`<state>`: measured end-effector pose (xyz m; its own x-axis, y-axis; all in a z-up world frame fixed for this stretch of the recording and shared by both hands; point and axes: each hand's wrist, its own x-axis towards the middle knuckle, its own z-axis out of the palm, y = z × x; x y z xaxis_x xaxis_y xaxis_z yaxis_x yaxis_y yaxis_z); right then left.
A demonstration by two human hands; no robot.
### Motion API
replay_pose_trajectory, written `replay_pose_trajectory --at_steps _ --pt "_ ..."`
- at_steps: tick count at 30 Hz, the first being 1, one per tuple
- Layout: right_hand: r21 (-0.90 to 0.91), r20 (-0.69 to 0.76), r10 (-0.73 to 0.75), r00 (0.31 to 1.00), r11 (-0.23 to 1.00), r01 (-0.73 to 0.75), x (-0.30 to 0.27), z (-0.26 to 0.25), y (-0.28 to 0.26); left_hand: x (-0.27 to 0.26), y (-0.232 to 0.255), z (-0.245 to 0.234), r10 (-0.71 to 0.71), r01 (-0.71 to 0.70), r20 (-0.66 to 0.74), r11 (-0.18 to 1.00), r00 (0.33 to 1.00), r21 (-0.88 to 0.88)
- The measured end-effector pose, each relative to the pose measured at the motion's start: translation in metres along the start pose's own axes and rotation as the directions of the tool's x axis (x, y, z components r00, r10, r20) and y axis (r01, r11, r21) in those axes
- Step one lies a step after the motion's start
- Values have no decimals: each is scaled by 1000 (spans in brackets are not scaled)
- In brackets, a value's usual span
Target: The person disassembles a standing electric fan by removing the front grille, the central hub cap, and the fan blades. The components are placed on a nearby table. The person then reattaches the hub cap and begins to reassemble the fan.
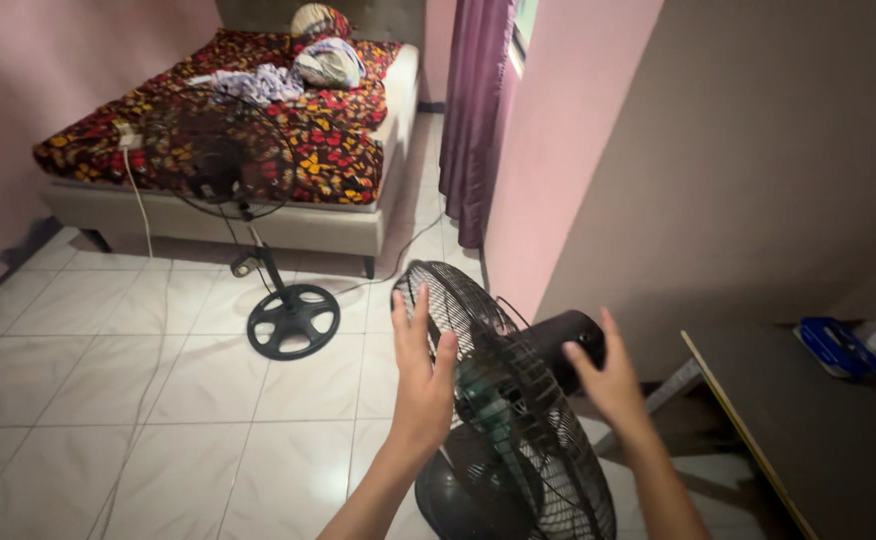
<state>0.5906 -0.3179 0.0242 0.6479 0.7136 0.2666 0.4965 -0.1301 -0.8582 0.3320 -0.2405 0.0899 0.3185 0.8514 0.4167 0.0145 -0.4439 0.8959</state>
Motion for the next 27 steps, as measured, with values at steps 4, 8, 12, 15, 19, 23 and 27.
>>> replay_pose_trajectory --at_steps 4,8,12,15,19,23,27 --pt "168 -20 169 985 972 -163 -31 -34 -78 -6 -23 -31 34 -26 76 995 997 -100" --pt "326 -61 -133 989 934 146 -99 -28 -163 -16 -52 -78 -55 66 130 995 990 -77" --pt "382 34 -336 941 875 299 -154 53 -197 -28 -84 -156 -213 231 271 972 939 -36" --pt "462 94 -176 980 880 113 -172 140 -187 -44 -115 -239 -183 190 346 982 920 14" --pt "478 72 74 995 873 -100 -192 240 -144 -52 -180 -340 -327 321 309 944 893 71" --pt "482 75 153 985 859 -170 -216 291 -109 -53 -252 -383 -471 448 293 882 832 144" --pt "473 6 72 997 878 -67 -218 298 -90 -32 -306 -364 -387 368 360 921 849 123"
